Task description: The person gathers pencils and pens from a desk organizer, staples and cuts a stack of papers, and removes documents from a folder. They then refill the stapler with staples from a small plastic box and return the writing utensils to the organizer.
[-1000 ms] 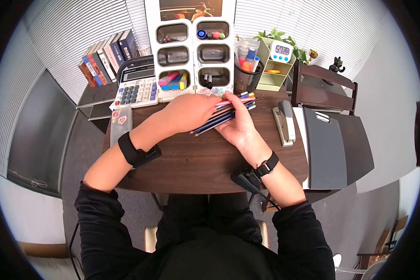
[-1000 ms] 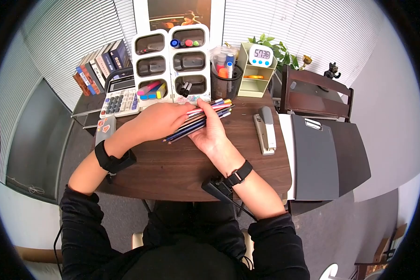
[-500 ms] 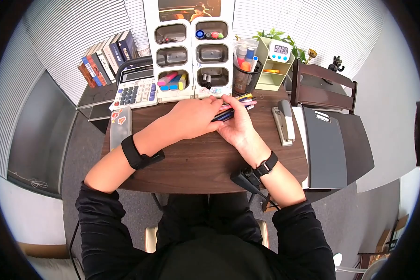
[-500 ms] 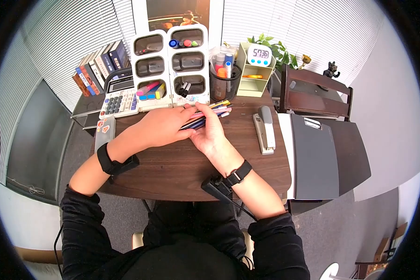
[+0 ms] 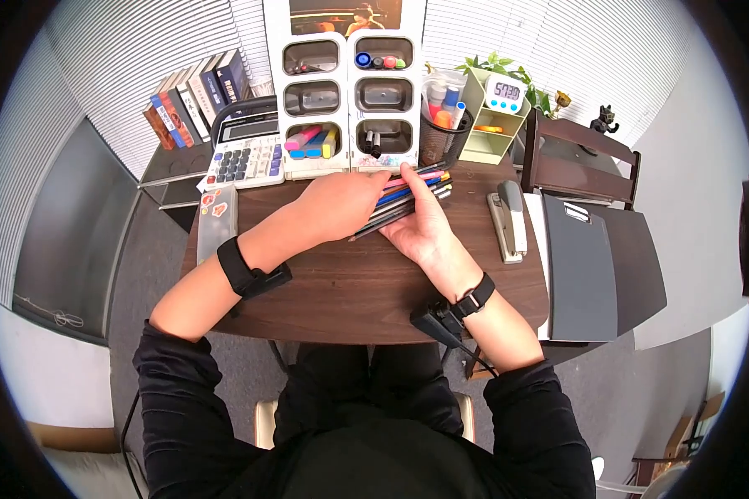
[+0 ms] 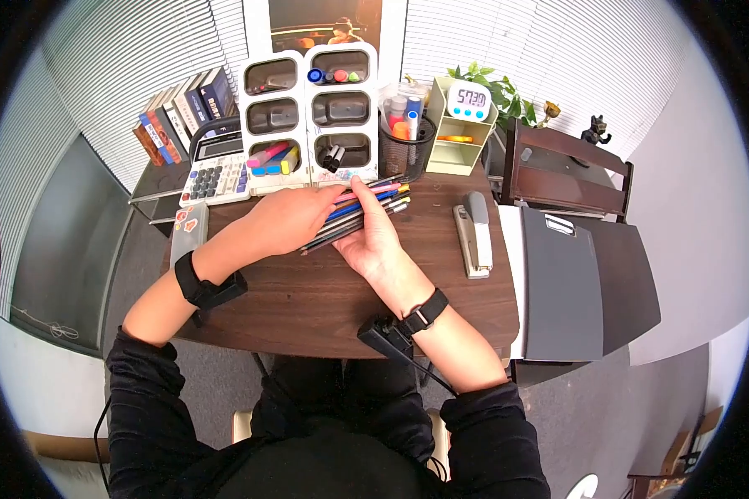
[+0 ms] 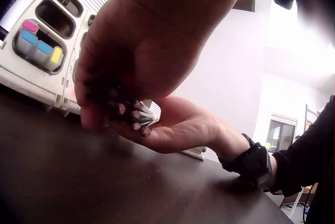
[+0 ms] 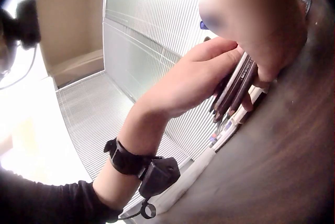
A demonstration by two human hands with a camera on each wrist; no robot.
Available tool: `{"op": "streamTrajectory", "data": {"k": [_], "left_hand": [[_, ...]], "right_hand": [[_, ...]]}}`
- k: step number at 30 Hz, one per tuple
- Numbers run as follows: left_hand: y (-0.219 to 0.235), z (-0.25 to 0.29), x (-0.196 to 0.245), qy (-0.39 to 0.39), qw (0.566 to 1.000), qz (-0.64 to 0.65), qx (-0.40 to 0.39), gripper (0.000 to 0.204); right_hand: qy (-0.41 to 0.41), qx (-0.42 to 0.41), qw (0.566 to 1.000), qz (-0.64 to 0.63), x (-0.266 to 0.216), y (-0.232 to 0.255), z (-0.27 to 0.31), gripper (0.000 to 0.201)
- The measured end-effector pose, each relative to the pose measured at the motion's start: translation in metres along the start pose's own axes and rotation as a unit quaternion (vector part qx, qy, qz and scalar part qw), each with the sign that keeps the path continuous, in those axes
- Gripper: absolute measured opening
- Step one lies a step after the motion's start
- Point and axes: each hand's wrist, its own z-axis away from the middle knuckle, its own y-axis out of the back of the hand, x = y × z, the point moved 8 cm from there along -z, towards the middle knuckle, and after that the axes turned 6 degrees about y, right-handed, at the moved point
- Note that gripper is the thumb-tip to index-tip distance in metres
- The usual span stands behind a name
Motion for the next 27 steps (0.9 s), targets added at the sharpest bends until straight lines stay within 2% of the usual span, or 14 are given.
{"op": "streamTrajectory", "data": {"k": [1,5,7,11,14,20,24,27], "left_hand": [[-0.002,0.001,0.000,0.019,0.999,-0.018,-0.021,0.034],[0.003,0.008,0.013,0.026,1.000,0.007,-0.013,0.040],[0.003,0.014,0.021,-0.002,0.999,-0.038,-0.010,0.049],[-0.004,0.019,0.010,0.026,0.999,-0.023,0.000,0.050],[-0.010,0.020,0.005,0.017,0.999,-0.010,-0.035,0.043],[-0.010,0.022,-0.002,-0.013,0.997,0.028,-0.070,0.043],[-0.012,0.018,-0.001,-0.020,0.996,0.029,-0.079,0.045],[-0.016,0.017,0.006,-0.022,0.998,0.007,-0.064,0.048]], "right_hand": [[0.002,0.007,1.000,-0.002,0.000,0.002,0.000,0.028],[0.010,-0.004,1.000,-0.005,0.002,0.007,-0.006,0.027],[0.010,0.024,1.000,-0.006,0.003,0.008,-0.003,0.027],[-0.013,0.003,1.000,-0.010,0.011,0.009,-0.005,0.028],[-0.033,0.009,0.999,-0.006,0.014,0.007,-0.002,0.031],[-0.055,0.005,0.998,0.013,0.018,0.001,0.004,0.038],[-0.050,0.021,0.998,0.016,0.016,0.005,0.002,0.036],[-0.058,0.001,0.998,0.019,0.017,0.005,0.001,0.033]]}}
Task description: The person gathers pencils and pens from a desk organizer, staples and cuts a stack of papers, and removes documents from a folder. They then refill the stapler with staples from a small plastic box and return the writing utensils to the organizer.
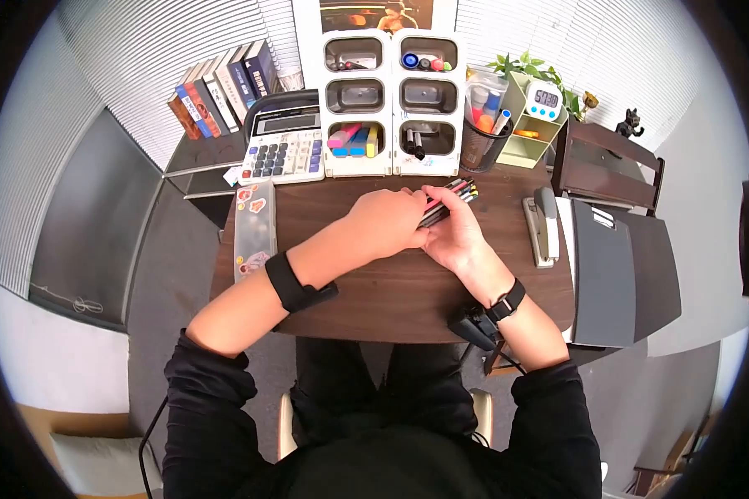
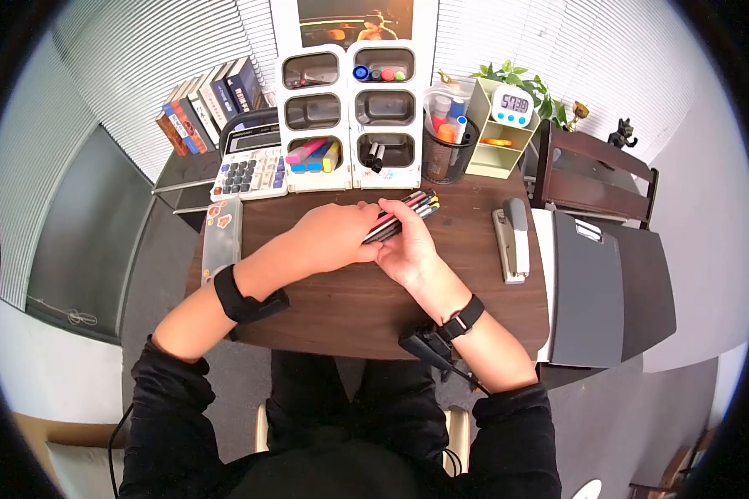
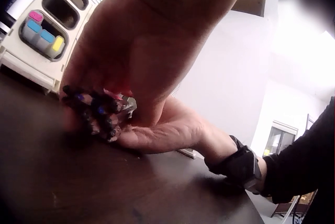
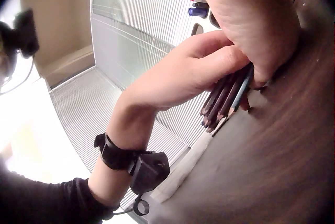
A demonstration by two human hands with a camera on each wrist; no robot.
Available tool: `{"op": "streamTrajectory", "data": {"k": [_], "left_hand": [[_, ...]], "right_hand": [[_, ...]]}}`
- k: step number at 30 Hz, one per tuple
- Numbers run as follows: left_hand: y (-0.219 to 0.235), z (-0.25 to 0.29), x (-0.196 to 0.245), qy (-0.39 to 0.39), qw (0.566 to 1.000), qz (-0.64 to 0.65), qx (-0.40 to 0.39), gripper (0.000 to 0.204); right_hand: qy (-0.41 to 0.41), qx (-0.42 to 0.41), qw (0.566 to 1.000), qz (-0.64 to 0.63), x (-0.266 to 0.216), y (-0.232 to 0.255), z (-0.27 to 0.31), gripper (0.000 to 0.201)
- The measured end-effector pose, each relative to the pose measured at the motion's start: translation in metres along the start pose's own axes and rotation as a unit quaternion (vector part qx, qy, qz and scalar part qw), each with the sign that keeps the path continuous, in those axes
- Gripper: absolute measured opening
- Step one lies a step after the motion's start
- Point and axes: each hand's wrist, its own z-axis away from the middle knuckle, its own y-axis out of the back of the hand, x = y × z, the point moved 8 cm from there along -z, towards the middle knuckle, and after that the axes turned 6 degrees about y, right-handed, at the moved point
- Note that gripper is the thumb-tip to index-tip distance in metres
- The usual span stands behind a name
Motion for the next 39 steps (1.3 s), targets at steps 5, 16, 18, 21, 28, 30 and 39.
{"op": "streamTrajectory", "data": {"k": [5,16,18,21,28,30,39], "left_hand": [[-0.003,-0.005,0.002,0.029,0.999,-0.039,0.018,0.048],[-0.005,-0.019,-0.009,0.054,0.998,-0.009,-0.003,0.041],[-0.005,-0.016,-0.011,0.067,0.997,0.037,0.002,0.040],[-0.011,-0.011,-0.011,0.097,0.994,0.058,-0.009,0.037],[-0.011,-0.006,-0.011,0.127,0.984,0.122,-0.020,0.033],[-0.017,-0.008,-0.016,0.129,0.985,0.114,0.001,0.037],[-0.014,0.000,-0.005,0.155,0.985,0.062,0.039,0.052]], "right_hand": [[0.003,0.021,1.000,0.021,-0.003,0.000,0.004,0.028],[-0.017,0.011,1.000,0.014,-0.002,0.005,-0.005,0.021],[-0.017,0.009,1.000,0.018,-0.003,0.009,-0.009,0.022],[-0.012,0.000,1.000,0.015,-0.003,0.008,-0.009,0.027],[-0.008,-0.004,1.000,0.024,-0.004,0.012,-0.014,0.025],[-0.034,0.010,0.999,0.032,-0.002,0.012,-0.012,0.027],[-0.030,0.024,0.998,0.039,-0.003,0.021,-0.016,0.024]]}}
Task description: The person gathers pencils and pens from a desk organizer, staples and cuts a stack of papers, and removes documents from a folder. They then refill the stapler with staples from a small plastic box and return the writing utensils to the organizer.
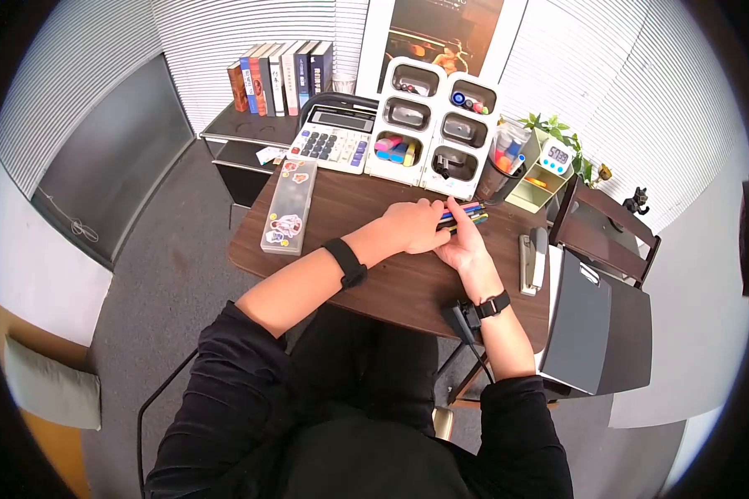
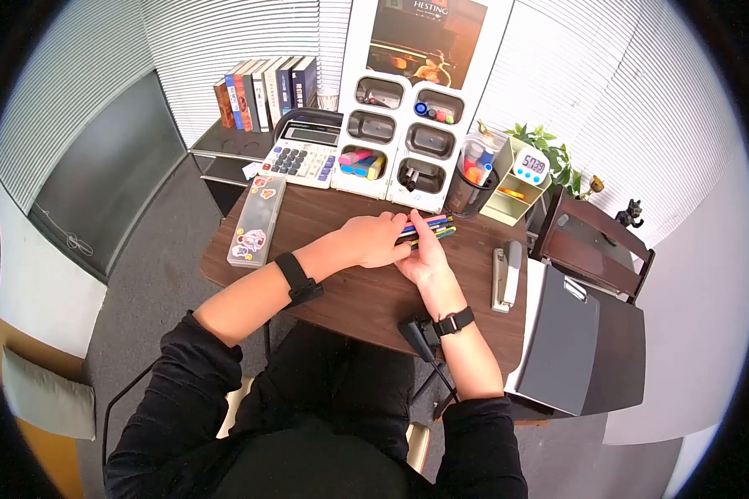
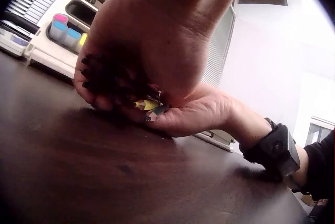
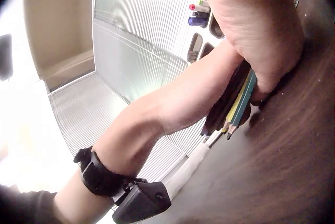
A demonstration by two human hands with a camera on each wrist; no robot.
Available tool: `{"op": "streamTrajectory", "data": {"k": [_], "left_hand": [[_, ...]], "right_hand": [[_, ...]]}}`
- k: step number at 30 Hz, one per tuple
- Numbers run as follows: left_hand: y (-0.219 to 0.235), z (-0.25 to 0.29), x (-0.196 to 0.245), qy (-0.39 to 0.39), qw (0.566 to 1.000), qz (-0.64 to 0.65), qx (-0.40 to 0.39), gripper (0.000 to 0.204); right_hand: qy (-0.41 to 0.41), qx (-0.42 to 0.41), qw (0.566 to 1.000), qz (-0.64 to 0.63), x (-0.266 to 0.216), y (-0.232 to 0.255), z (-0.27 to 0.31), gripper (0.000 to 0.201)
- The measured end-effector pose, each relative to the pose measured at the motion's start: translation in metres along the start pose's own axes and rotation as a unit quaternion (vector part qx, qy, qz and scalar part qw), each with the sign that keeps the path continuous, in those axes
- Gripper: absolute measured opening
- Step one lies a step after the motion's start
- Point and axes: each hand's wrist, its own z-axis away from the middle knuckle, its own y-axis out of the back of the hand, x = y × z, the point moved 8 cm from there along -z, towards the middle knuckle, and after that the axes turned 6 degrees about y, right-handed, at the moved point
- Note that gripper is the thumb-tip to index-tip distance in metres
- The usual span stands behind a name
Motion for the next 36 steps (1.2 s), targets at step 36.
{"op": "streamTrajectory", "data": {"k": [36], "left_hand": [[0.042,0.094,-0.115,0.192,0.970,-0.013,0.146,0.061]], "right_hand": [[-0.126,-0.215,0.940,0.235,0.086,-0.120,0.011,0.023]]}}
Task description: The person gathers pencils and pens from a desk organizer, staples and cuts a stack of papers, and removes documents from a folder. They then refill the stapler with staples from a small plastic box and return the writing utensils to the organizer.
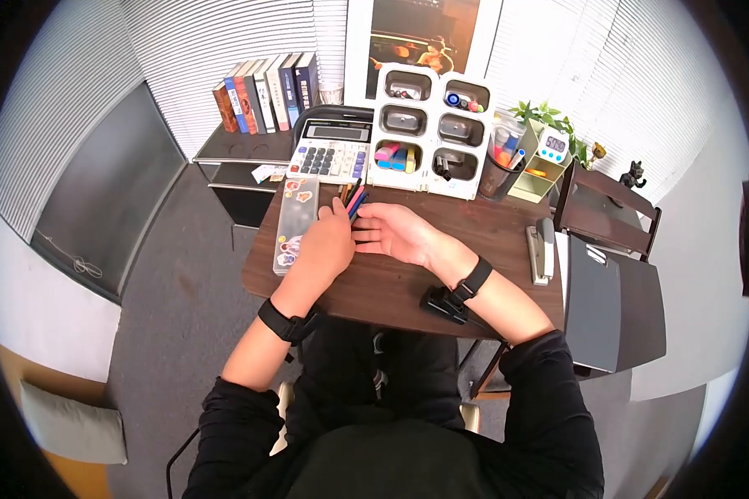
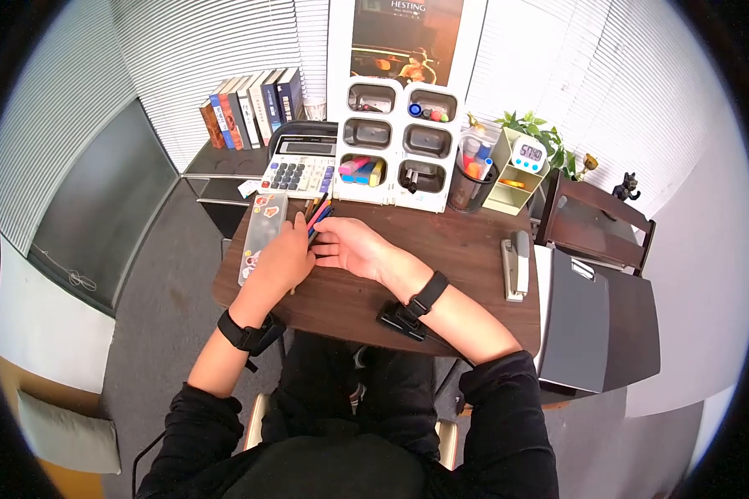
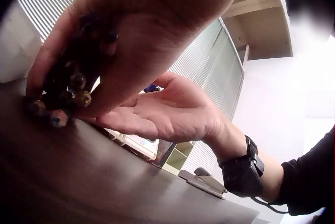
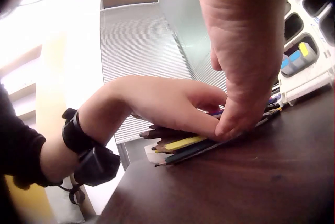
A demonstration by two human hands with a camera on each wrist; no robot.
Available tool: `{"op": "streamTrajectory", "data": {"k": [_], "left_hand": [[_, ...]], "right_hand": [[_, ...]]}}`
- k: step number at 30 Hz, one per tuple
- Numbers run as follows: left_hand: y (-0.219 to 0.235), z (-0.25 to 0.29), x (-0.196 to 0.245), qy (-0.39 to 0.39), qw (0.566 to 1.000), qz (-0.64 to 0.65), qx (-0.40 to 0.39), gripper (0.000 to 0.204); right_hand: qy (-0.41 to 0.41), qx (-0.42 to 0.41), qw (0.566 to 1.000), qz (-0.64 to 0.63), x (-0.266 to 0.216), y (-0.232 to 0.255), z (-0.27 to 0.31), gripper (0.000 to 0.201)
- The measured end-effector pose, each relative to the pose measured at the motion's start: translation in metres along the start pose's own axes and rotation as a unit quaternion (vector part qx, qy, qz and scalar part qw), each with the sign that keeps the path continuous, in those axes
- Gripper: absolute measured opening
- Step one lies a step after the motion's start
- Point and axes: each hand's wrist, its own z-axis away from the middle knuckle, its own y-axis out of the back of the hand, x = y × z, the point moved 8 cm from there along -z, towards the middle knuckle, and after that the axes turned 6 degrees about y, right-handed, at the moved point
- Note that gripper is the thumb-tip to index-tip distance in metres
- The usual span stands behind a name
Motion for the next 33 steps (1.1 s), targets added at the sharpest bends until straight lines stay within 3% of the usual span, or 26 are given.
{"op": "streamTrajectory", "data": {"k": [5,9,13,15,17,20,23,28,33], "left_hand": [[0.005,0.002,0.002,-0.012,0.998,-0.023,0.051,0.055],[0.007,0.005,0.004,-0.013,0.998,-0.033,0.059,0.036],[0.009,0.008,0.008,-0.054,0.995,-0.031,0.077,0.024],[0.011,0.009,0.010,-0.049,0.996,-0.041,0.059,0.024],[0.016,0.013,0.013,-0.040,0.997,-0.050,0.041,0.024],[0.023,0.017,0.016,-0.025,0.997,-0.073,0.022,0.027],[0.027,0.020,0.018,-0.017,0.994,-0.107,0.022,0.032],[0.016,0.027,0.029,-0.106,0.986,-0.124,0.043,0.053],[0.006,0.025,0.026,-0.105,0.983,-0.149,0.029,0.058]], "right_hand": [[-0.003,0.007,0.998,0.068,-0.004,0.001,-0.003,0.022],[-0.002,0.008,0.995,0.099,-0.006,-0.006,-0.001,0.022],[0.010,-0.007,0.982,0.186,-0.014,-0.022,0.006,0.039],[0.022,-0.018,0.977,0.210,-0.016,-0.024,0.004,0.049],[0.013,-0.005,0.970,0.242,-0.015,-0.018,0.000,0.074],[0.009,-0.019,0.973,0.229,-0.016,-0.017,0.003,0.085],[-0.012,0.051,0.979,0.196,-0.014,-0.003,0.006,0.069],[0.012,0.044,0.982,0.181,-0.017,0.004,0.009,0.070],[0.013,0.018,0.984,0.176,-0.022,-0.010,0.021,0.070]]}}
